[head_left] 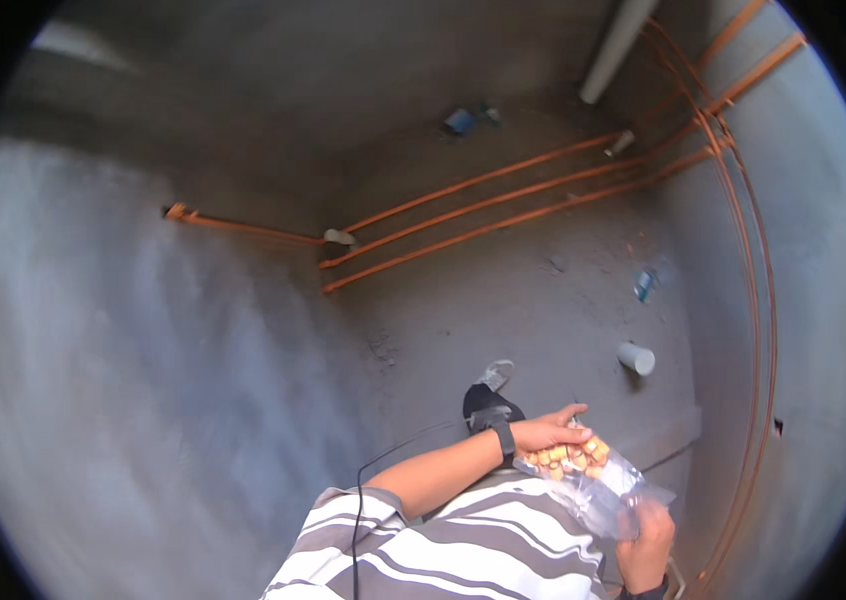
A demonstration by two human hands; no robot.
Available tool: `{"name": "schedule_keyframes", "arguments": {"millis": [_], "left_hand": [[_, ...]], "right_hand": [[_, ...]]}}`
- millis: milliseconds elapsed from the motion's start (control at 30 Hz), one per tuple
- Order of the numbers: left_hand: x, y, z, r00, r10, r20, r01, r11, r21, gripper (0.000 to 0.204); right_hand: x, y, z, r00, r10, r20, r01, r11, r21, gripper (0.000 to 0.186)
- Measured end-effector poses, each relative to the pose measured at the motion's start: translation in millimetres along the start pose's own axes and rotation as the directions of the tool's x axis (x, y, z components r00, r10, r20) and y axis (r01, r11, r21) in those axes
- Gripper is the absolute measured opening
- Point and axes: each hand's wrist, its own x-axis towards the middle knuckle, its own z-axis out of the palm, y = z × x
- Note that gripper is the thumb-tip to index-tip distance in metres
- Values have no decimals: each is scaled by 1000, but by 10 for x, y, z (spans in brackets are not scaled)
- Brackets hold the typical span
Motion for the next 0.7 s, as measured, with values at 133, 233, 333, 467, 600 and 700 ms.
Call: {"name": "schedule_keyframes", "arguments": {"millis": [133, 233, 333, 467, 600, 700], "left_hand": [[-16, -349, -133, 982, 90, -165, -66, 987, 148, 98], [-47, -441, -176, 987, 49, -153, -33, 994, 102, 87], [-19, -440, -69, 996, -82, -38, 81, 996, -22, 67], [92, -230, 248, 949, -240, 205, 283, 935, -215, 34], [329, -295, 649, 906, -353, 233, 388, 913, -127, 43], [581, -529, 1123, 834, -495, 245, 506, 862, 18, 52]], "right_hand": [[-16, 31, 144, 987, -148, -57, 152, 986, 75, 35], [148, -329, 44, 958, -285, 34, 281, 955, 91, 40], [-9, -237, 211, 969, -222, 109, 220, 975, 30, 33], [-216, -41, 437, 985, 123, -119, -107, 985, 138, 39], [-800, 271, 563, 935, 344, -82, -297, 889, 348, 40], [-1460, 723, 1034, 948, 144, -285, -75, 968, 241, 32]]}}
